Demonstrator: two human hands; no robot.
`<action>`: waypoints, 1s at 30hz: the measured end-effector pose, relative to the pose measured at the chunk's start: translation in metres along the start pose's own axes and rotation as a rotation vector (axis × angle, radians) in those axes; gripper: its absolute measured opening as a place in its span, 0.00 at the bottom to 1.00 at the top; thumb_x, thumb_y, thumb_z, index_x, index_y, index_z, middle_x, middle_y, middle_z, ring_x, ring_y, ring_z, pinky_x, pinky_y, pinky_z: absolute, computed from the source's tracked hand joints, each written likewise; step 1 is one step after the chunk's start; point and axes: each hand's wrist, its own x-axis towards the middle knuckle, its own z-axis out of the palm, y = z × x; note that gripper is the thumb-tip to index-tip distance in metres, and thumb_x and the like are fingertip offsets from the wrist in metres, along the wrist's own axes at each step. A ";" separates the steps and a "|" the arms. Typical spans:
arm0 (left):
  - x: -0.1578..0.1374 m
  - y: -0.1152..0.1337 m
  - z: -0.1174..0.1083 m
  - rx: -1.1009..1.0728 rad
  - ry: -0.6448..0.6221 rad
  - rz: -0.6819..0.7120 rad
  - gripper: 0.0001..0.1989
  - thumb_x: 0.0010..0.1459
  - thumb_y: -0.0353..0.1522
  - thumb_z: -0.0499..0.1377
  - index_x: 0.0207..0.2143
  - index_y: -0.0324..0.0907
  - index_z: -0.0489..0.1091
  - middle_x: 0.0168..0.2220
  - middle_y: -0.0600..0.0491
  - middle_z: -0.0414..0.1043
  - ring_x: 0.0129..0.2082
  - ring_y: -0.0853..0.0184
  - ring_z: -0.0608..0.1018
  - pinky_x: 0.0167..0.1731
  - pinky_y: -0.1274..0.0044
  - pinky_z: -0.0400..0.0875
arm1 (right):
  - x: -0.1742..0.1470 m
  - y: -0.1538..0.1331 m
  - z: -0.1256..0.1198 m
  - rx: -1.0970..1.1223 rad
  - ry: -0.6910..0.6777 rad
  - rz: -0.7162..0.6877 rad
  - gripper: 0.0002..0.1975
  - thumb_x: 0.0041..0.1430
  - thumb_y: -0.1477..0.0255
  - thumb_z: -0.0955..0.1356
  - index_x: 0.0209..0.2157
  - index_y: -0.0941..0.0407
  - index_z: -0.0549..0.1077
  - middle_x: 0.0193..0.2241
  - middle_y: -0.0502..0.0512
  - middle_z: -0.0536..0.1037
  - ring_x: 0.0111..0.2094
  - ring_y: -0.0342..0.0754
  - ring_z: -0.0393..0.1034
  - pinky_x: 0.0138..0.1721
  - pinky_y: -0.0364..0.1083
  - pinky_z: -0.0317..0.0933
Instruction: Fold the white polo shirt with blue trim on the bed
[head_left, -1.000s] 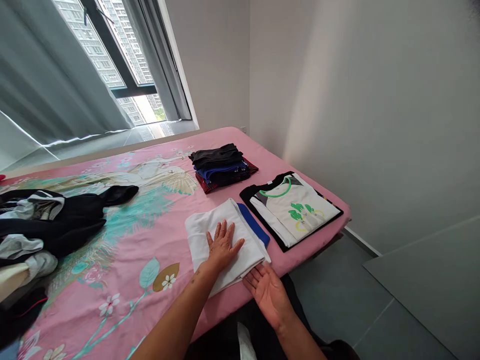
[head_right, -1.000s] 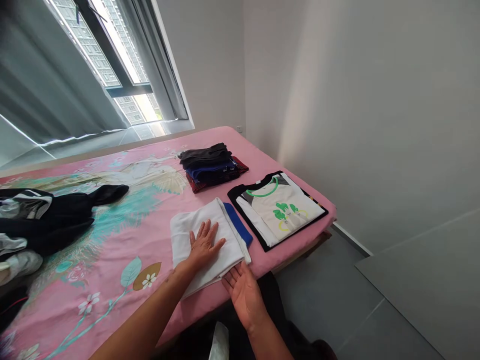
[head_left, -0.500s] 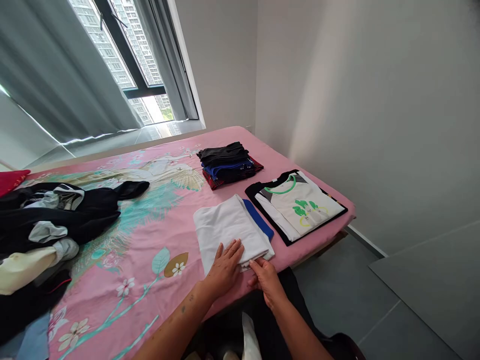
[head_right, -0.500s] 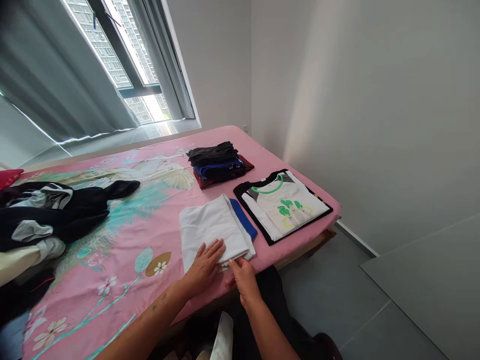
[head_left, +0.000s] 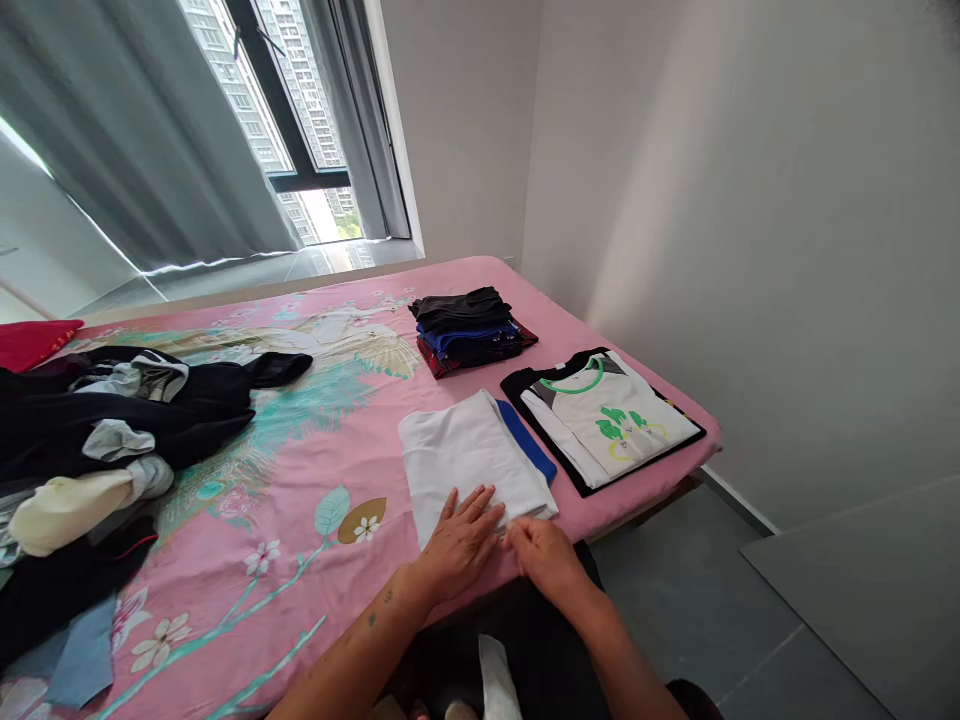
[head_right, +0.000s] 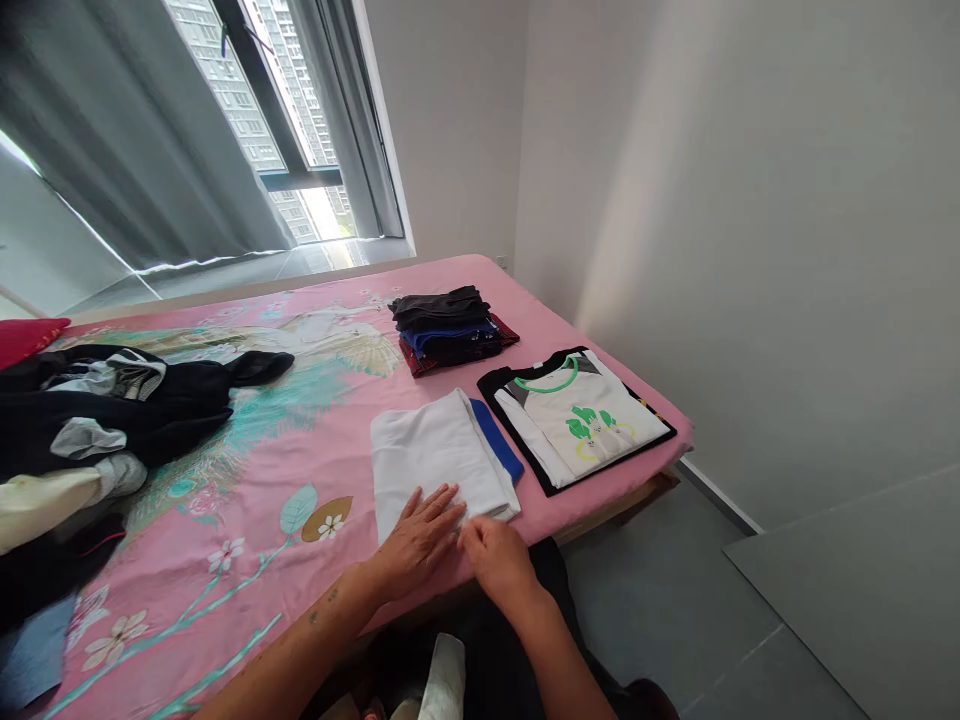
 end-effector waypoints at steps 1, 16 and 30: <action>0.000 -0.002 -0.002 0.022 0.044 -0.033 0.22 0.64 0.33 0.43 0.60 0.47 0.55 0.64 0.49 0.49 0.64 0.63 0.52 0.61 0.57 0.43 | 0.003 -0.008 -0.008 -0.025 0.122 -0.063 0.20 0.62 0.62 0.55 0.28 0.55 0.72 0.21 0.52 0.75 0.26 0.44 0.69 0.30 0.42 0.60; -0.015 -0.017 0.025 0.106 0.138 -0.270 0.30 0.59 0.45 0.50 0.62 0.51 0.50 0.65 0.49 0.47 0.65 0.53 0.48 0.60 0.50 0.35 | 0.096 -0.018 0.009 -0.714 0.131 -0.305 0.27 0.65 0.61 0.51 0.61 0.57 0.55 0.63 0.57 0.52 0.64 0.53 0.39 0.61 0.62 0.33; -0.034 -0.021 0.019 -0.050 0.242 -0.449 0.32 0.58 0.39 0.52 0.64 0.51 0.46 0.67 0.50 0.39 0.65 0.52 0.44 0.59 0.48 0.36 | 0.145 -0.048 0.049 -0.720 0.053 -0.587 0.24 0.65 0.65 0.51 0.60 0.54 0.57 0.63 0.56 0.53 0.65 0.50 0.39 0.62 0.58 0.31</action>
